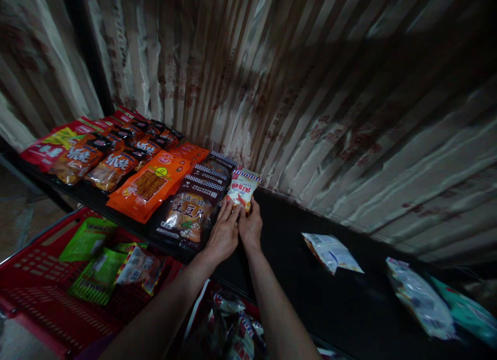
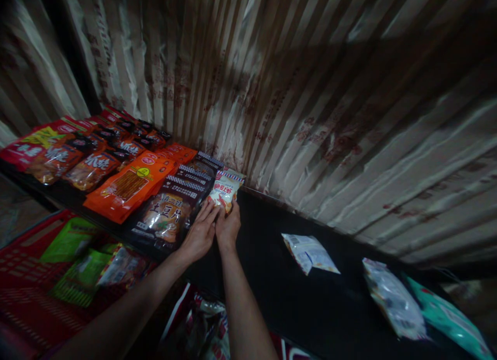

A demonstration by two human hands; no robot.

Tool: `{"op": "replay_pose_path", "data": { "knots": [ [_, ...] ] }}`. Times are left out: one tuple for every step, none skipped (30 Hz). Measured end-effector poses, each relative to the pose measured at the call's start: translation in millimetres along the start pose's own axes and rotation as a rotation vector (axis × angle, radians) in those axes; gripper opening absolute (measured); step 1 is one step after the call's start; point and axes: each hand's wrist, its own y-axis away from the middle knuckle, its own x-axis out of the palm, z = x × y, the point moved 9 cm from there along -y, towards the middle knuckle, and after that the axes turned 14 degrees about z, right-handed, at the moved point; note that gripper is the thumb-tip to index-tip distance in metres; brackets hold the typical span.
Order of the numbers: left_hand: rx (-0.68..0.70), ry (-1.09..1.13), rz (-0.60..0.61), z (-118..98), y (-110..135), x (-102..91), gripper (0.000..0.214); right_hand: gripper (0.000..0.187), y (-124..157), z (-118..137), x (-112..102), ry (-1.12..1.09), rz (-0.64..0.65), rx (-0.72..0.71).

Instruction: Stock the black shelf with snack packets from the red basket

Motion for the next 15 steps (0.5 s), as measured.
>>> {"op": "replay_pose_path", "data": {
  "knots": [
    [-0.006,0.003,0.0,0.9,-0.1,0.2,0.059,0.053,0.4,0.8,-0.5,0.013,-0.004,0.005],
    [-0.01,0.004,-0.002,1.6,-0.1,0.4,0.059,0.054,0.9,2.3,-0.7,0.027,-0.004,0.004],
    [-0.011,0.002,-0.004,2.1,-0.1,0.5,0.059,0.054,1.5,4.3,-1.0,0.043,-0.005,-0.001],
    [-0.009,-0.003,-0.005,2.5,-0.2,0.8,0.059,0.055,2.3,6.9,-1.1,0.062,-0.004,-0.013],
    [-0.007,-0.011,-0.003,2.8,-0.3,1.3,0.059,0.056,3.1,9.8,-1.2,0.082,-0.002,-0.029],
    [-0.006,-0.021,0.002,3.3,-0.5,2.2,0.059,0.056,4.0,12.4,-1.2,0.103,0.001,-0.044],
    [-0.007,-0.032,0.01,3.9,-0.7,3.2,0.059,0.057,5.0,14.3,-1.5,0.123,0.001,-0.053],
    [-0.011,-0.042,0.019,4.7,-1.1,4.2,0.058,0.057,6.0,15.4,-2.1,0.144,-0.001,-0.052],
    [-0.016,-0.049,0.027,5.3,-1.4,4.7,0.057,0.058,6.8,16.2,-2.6,0.167,-0.001,-0.046],
    [-0.022,-0.053,0.034,5.6,-1.9,4.6,0.056,0.058,7.4,17.2,-2.8,0.188,0.006,-0.038],
    [-0.03,-0.054,0.041,5.4,-2.5,3.7,0.056,0.058,7.5,18.6,-2.7,0.204,0.016,-0.03],
    [-0.038,-0.055,0.049,4.8,-3.5,2.3,0.056,0.059,7.1,20.7,-2.5,0.217,0.03,-0.024],
    [-0.048,-0.053,0.055,4.0,-4.7,0.0,0.056,0.06,5.9,23.2,-1.6,0.225,0.052,-0.022],
    [-0.057,-0.053,0.069,3.0,-6.4,-1.9,0.057,0.061,4.3,25.8,-1.1,0.23,0.069,-0.016],
    [-0.067,-0.051,0.08,2.1,-8.5,-4.3,0.057,0.062,2.0,28.3,-0.1,0.235,0.091,-0.012]
  ]
}}
